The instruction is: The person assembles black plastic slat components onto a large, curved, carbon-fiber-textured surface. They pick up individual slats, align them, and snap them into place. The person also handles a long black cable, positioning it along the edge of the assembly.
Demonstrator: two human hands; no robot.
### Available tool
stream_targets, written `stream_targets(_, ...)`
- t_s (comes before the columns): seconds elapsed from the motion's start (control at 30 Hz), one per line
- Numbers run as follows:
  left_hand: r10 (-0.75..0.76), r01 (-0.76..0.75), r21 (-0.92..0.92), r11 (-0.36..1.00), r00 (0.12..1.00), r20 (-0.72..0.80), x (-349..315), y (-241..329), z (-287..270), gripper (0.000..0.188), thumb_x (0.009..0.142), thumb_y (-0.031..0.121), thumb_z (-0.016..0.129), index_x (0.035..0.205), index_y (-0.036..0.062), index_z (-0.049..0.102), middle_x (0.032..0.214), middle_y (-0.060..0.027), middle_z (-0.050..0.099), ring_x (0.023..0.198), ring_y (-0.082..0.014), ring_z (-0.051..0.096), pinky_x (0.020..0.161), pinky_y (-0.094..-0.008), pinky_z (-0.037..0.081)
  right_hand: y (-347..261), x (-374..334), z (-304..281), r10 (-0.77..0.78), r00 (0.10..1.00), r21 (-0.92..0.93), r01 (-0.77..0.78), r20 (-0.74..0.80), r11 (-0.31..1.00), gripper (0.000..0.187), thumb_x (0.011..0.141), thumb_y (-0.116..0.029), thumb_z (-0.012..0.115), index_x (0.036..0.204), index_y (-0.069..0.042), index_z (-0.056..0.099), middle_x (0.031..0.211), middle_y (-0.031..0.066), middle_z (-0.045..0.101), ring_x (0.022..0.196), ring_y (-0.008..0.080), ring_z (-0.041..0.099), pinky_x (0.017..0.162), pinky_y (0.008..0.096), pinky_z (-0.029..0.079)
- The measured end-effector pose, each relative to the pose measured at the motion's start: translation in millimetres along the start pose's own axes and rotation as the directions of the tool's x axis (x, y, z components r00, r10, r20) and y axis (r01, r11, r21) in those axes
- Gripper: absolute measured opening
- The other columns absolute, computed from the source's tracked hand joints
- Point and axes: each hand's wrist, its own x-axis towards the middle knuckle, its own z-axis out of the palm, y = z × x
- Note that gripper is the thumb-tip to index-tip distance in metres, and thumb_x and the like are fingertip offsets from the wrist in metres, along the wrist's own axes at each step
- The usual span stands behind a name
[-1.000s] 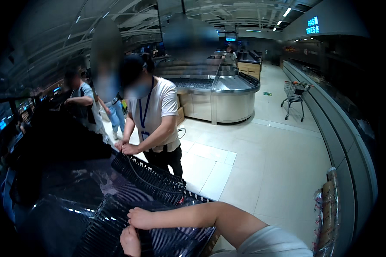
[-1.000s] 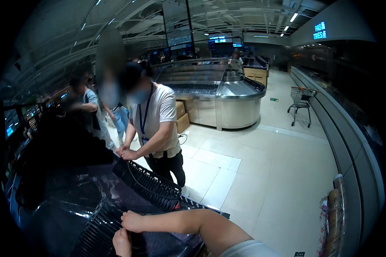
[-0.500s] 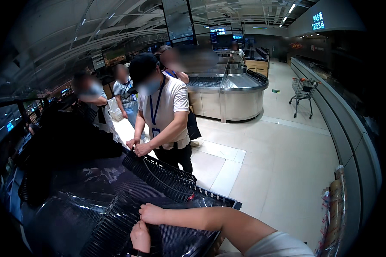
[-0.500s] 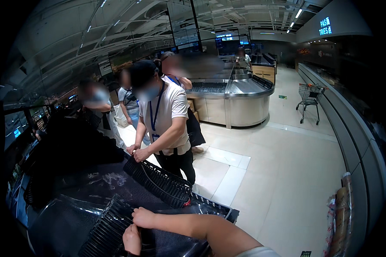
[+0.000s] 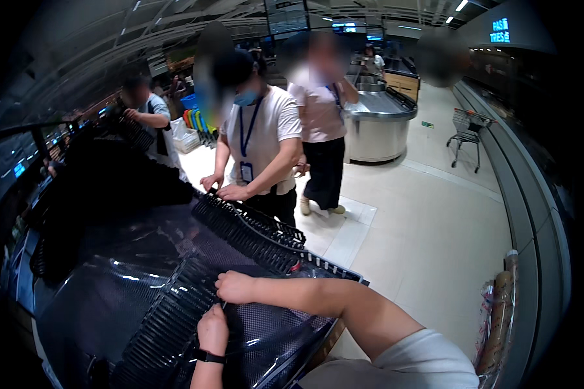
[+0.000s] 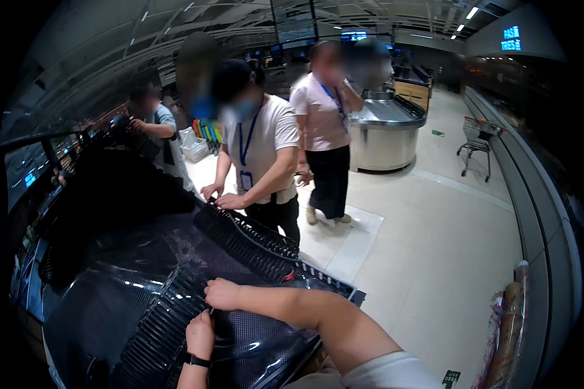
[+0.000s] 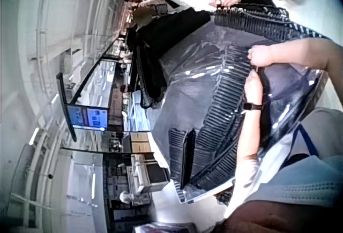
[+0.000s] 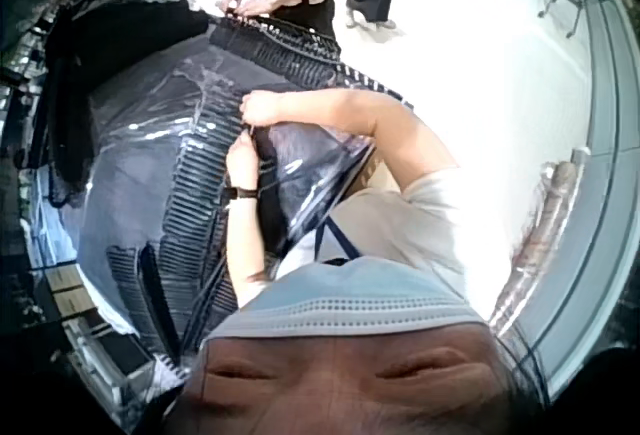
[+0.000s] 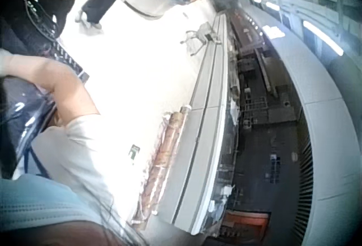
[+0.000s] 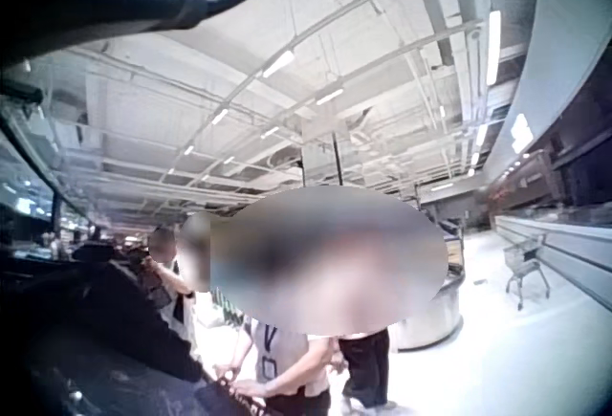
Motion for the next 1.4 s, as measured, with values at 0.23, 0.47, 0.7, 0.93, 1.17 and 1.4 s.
stream_targets(0.23,0.007,-0.006,-0.013,1.0,0.997,0.078,7.1,-0.6,-13.3,0.014,0.085,0.011,0.048,0.09,0.0,0.057,0.074,-0.0146,0.063,0.068,-0.028,0.063,0.06,-0.0365,0.051,4.3,7.3,-14.6,-0.04,0.99,0.017,0.038,0.136,0.999,0.013,0.066,-0.017,0.063,0.074,-0.009,0.068,0.081,0.006,0.062,0.08,0.0252,0.059,0.068,0.0358,0.049)
stream_targets(0.47,0.079,-0.059,-0.085,0.995,0.966,0.248,21.4,-11.1,-26.9,0.01,0.083,0.007,0.047,0.079,0.0017,0.055,0.07,-0.0156,0.062,0.064,-0.0296,0.063,0.059,-0.0383,0.051,1.5,6.4,-10.1,-0.044,0.992,-0.047,0.05,0.119,0.998,0.012,0.069,-0.017,0.058,0.069,-0.009,0.067,0.076,0.0048,0.062,0.077,0.0222,0.058,0.065,0.0327,0.049)
stream_targets(0.7,0.054,-0.043,-0.065,0.997,0.981,0.187,10.7,-7.8,-20.9,0.01,0.084,0.011,0.049,0.083,0.0027,0.053,0.072,-0.0137,0.061,0.067,-0.0261,0.063,0.059,-0.0343,0.051,6.8,6.1,-3.2,-0.12,0.99,-0.036,0.123,0.075,0.992,0.008,0.066,-0.018,0.059,0.064,-0.011,0.064,0.068,0.0021,0.057,0.071,0.0199,0.056,0.059,0.0311,0.048)
stream_targets(0.93,0.092,-0.102,0.114,0.988,0.991,0.094,3.3,-5.4,-20.9,0.018,0.08,0.008,0.05,0.095,-0.0012,0.055,0.081,-0.0123,0.064,0.069,-0.0209,0.064,0.061,-0.0279,0.053,9.9,5.4,-1.3,-0.172,0.984,-0.011,0.172,-0.049,0.985,0.01,0.063,-0.018,0.058,0.061,-0.008,0.06,0.063,0.0024,0.052,0.065,0.0191,0.053,0.052,0.0289,0.045)
stream_targets(1.17,0.128,-0.145,0.134,0.98,0.984,0.123,1.6,-8.5,-14.8,0.017,0.079,0.007,0.051,0.094,-0.0007,0.055,0.084,-0.0128,0.065,0.07,-0.0214,0.064,0.061,-0.0283,0.053,7.7,1.0,3.2,-0.15,0.984,-0.005,0.151,-0.091,0.989,0.011,0.064,-0.018,0.058,0.062,-0.008,0.058,0.065,0.0031,0.053,0.067,0.0195,0.054,0.053,0.0295,0.045)
stream_targets(1.4,0.046,-0.04,-0.041,0.998,0.988,0.148,5.1,-7.9,-17.0,0.009,0.085,0.01,0.052,0.081,0.002,0.052,0.066,-0.0144,0.059,0.061,-0.0298,0.061,0.055,-0.0389,0.049,-1.7,-2.4,-5.1,-0.096,0.988,0.1,0.108,-0.12,0.989,0.014,0.061,-0.02,0.062,0.068,-0.008,0.058,0.07,0.003,0.055,0.073,0.0212,0.055,0.059,0.0334,0.046)
